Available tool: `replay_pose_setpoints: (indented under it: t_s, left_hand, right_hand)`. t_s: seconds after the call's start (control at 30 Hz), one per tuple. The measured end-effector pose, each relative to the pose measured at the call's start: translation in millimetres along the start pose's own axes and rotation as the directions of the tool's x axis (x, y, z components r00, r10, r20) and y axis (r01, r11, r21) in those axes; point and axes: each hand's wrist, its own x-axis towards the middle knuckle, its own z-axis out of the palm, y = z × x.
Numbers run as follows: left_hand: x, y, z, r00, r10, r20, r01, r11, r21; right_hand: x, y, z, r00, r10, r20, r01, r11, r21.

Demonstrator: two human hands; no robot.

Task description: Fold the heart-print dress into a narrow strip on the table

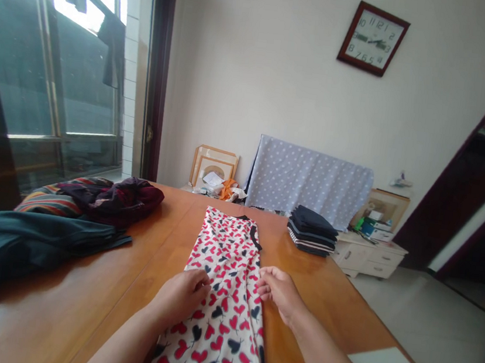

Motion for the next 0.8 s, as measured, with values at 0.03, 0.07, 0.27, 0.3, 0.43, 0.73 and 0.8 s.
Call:
replay_pose_setpoints:
  t_s: [0.03,0.07,0.27,0.3,0.43,0.73,0.8]
  left_hand:
    - [-0.6,0.5,0.1,1.0,-0.003,-0.007,0.003,1.0,0.001]
    - [-1.3,1.2,0.3,1.0,-0.012,-0.013,0.012,1.0,0.003]
    - [-7.4,5.6,4.6,0.997,-0.039,-0.061,0.043,0.997,0.062]
    - [-8.4,6.3,5.2,0.997,-0.034,-0.069,0.039,0.996,0.074]
    - [-11.4,12.8,2.1,0.999,-0.025,-0.046,0.027,0.998,0.05]
    - [-84.1,122.7,-72.6,0.983,0.158,-0.093,-0.18,0.728,-0.662]
    - [-121.4,158.5,-92.5,0.961,0.24,-0.137,-0.259,0.606,-0.753]
  right_hand:
    - [-12.1,-0.2,1.2,1.0,0.0,0.023,0.001,0.999,-0.04]
    - [-24.2,-0.1,2.7,0.999,-0.001,0.051,0.005,0.997,-0.083]
    - [-82.3,13.4,13.1,0.984,-0.106,0.146,0.136,0.967,-0.217]
    - [-87.5,18.4,14.4,0.983,-0.137,0.12,0.162,0.959,-0.234]
    - [-98.1,37.0,17.2,0.957,-0.289,0.008,0.276,0.907,-0.32]
    - [-104.7,41.2,18.0,0.88,-0.474,-0.018,0.428,0.81,-0.4]
    - [-106.3,40.3,17.2,0.874,-0.485,-0.018,0.44,0.807,-0.393]
